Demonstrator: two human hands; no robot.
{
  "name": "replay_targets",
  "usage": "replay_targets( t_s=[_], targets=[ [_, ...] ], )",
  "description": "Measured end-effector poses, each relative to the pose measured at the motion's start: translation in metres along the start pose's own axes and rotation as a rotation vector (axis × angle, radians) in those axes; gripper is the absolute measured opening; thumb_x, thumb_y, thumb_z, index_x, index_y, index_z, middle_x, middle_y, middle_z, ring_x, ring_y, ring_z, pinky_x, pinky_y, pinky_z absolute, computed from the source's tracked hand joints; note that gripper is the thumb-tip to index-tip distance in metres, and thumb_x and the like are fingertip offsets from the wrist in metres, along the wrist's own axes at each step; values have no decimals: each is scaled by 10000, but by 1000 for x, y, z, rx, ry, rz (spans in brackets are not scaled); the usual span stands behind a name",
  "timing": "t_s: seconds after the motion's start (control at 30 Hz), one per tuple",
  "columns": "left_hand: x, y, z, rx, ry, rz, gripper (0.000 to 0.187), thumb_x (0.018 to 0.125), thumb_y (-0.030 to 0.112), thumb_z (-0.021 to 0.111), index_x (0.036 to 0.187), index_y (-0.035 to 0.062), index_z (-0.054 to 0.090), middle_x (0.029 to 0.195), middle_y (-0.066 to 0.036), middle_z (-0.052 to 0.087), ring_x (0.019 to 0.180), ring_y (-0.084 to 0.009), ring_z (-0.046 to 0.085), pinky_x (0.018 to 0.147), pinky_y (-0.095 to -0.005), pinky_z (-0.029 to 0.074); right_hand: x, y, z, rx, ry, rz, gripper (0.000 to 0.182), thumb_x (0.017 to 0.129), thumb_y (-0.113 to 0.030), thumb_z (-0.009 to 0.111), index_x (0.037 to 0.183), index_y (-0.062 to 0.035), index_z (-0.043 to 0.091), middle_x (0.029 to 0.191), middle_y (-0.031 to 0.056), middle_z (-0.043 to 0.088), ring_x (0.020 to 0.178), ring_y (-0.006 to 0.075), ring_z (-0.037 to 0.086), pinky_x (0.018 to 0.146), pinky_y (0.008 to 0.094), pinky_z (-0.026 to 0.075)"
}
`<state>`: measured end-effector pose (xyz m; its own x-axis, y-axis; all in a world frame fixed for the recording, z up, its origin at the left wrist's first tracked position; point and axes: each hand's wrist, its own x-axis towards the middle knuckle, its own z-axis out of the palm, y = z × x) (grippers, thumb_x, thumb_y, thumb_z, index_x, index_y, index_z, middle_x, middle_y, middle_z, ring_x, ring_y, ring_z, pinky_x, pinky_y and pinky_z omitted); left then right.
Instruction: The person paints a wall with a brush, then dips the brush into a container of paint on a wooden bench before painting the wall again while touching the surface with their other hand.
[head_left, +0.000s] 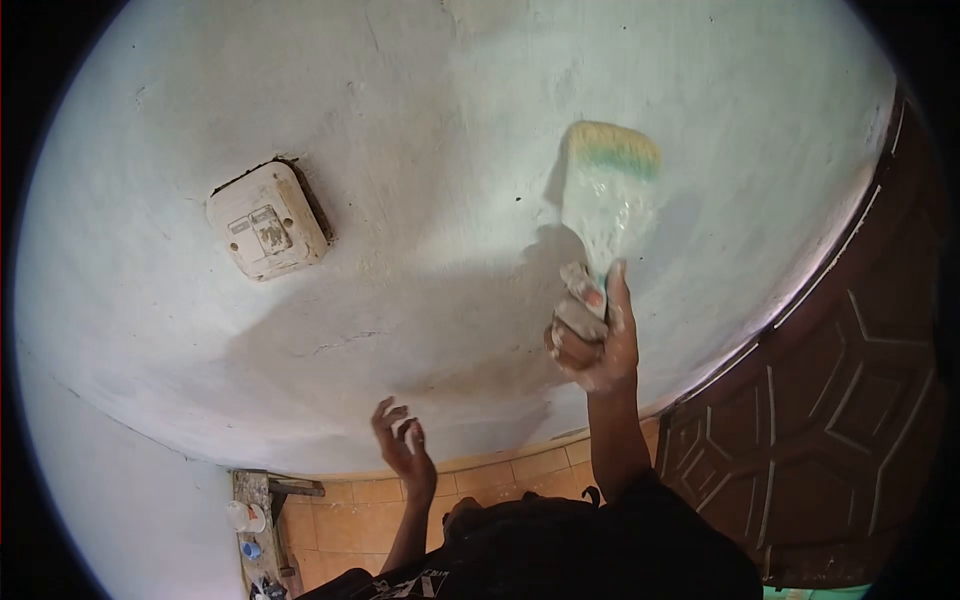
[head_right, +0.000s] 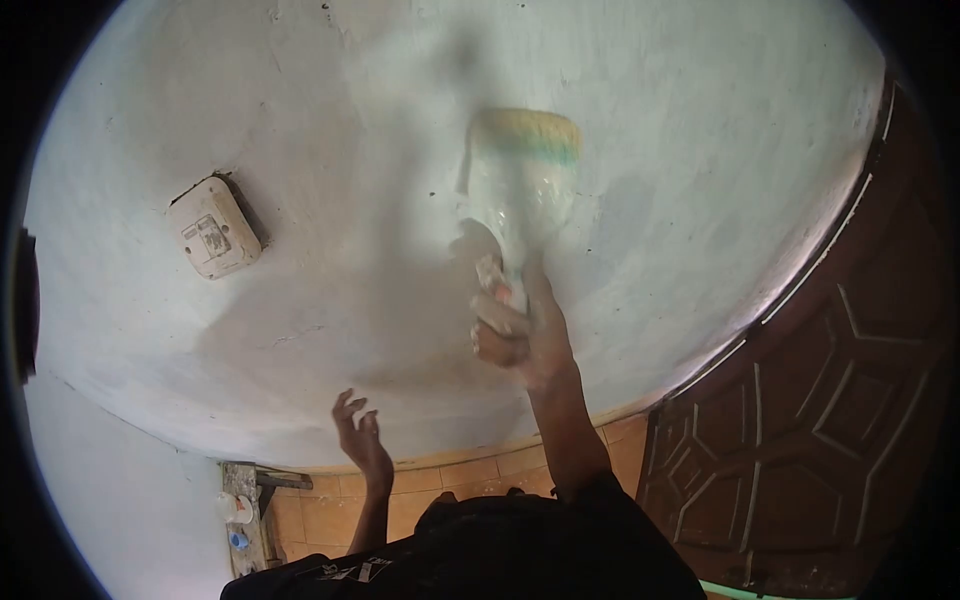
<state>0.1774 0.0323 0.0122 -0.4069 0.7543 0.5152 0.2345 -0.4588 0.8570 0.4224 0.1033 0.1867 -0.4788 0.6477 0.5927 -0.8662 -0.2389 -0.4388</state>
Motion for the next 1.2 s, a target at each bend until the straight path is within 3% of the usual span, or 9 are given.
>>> replay_targets(
  t_s=[0.2, 0.27, 0.4, 0.43, 0.53, 0.73, 0.9, 1.0, 1.2],
  targets=[
    [-20, 9, 33, -49, -214, 16, 115, 853, 15, 597, 964, 10, 565, 1096, -163, 584, 1041, -247, 579, 869, -356, 475, -27, 30, -29, -45, 622, 47, 503, 967, -609, 357, 865, -129, 470, 564, -72, 286, 429, 44, 204, 384, 203, 150],
    [-23, 16, 38, -82, -255, -17, 130, 829, -8, 609, 951, 7, 567, 1066, -163, 600, 1026, -258, 592, 874, -358, 471, -51, 44, -33, -276, 764, 90, 528, 957, -628, 360, 895, -118, 481, 575, -71, 289, 443, 45, 213, 397, 212, 157],
    [-18, 21, 41, -41, -353, 18, 168, 830, -17, 621, 989, 8, 571, 1062, -153, 612, 997, -243, 610, 861, -331, 485, -62, 25, -12, -417, 522, 80, 539, 965, -612, 373, 1002, -90, 502, 590, -71, 299, 463, 49, 231, 408, 232, 169],
    [-18, 22, 41, -46, -368, 16, 175, 829, -18, 624, 994, 8, 572, 1061, -151, 613, 993, -240, 612, 859, -327, 487, -68, 17, -7, -453, 544, 73, 512, 988, -534, 411, 1110, -48, 517, 709, -50, 400, 566, 43, 336, 477, 214, 249],
    [-14, 24, 47, -59, -410, 24, 190, 825, -19, 633, 1003, 7, 573, 1058, -147, 616, 984, -234, 617, 853, -320, 490, -59, 2, 22, -854, 546, -3, 462, 1011, -468, 393, 1130, -36, 508, 732, -41, 424, 599, 28, 355, 490, 202, 244],
    [-13, 32, 58, -62, -440, 96, 170, 824, -11, 628, 983, 10, 573, 1034, -144, 627, 981, -242, 617, 851, -328, 483, -13, -24, 34, -1201, 544, -289, 256, 1016, -274, 445, 1123, -47, 491, 764, -30, 474, 631, 26, 410, 535, 170, 328],
    [-24, 40, 60, -109, -439, 36, 135, 834, 21, 615, 961, 19, 568, 1004, -144, 634, 981, -262, 613, 868, -344, 475, -13, -17, 10, -932, 642, -21, 327, 981, -307, 555, 1186, -64, 476, 743, -10, 479, 606, 24, 388, 483, 177, 293],
    [-30, 31, 54, -123, -442, 12, 206, 811, -28, 648, 1004, 14, 591, 1056, -142, 634, 985, -232, 620, 838, -318, 485, -31, -5, -1, -941, 453, -50, 337, 990, -347, 530, 1171, -64, 498, 729, -9, 467, 587, 29, 379, 468, 184, 282],
    [-30, 25, 41, -69, -435, 21, 188, 827, -9, 643, 1009, 15, 602, 1052, -122, 637, 990, -219, 616, 833, -316, 483, -18, -11, -2, -1036, 588, -169, 392, 1009, -421, 459, 1106, -45, 511, 634, -49, 363, 493, 30, 293, 438, 199, 220]
  ],
)
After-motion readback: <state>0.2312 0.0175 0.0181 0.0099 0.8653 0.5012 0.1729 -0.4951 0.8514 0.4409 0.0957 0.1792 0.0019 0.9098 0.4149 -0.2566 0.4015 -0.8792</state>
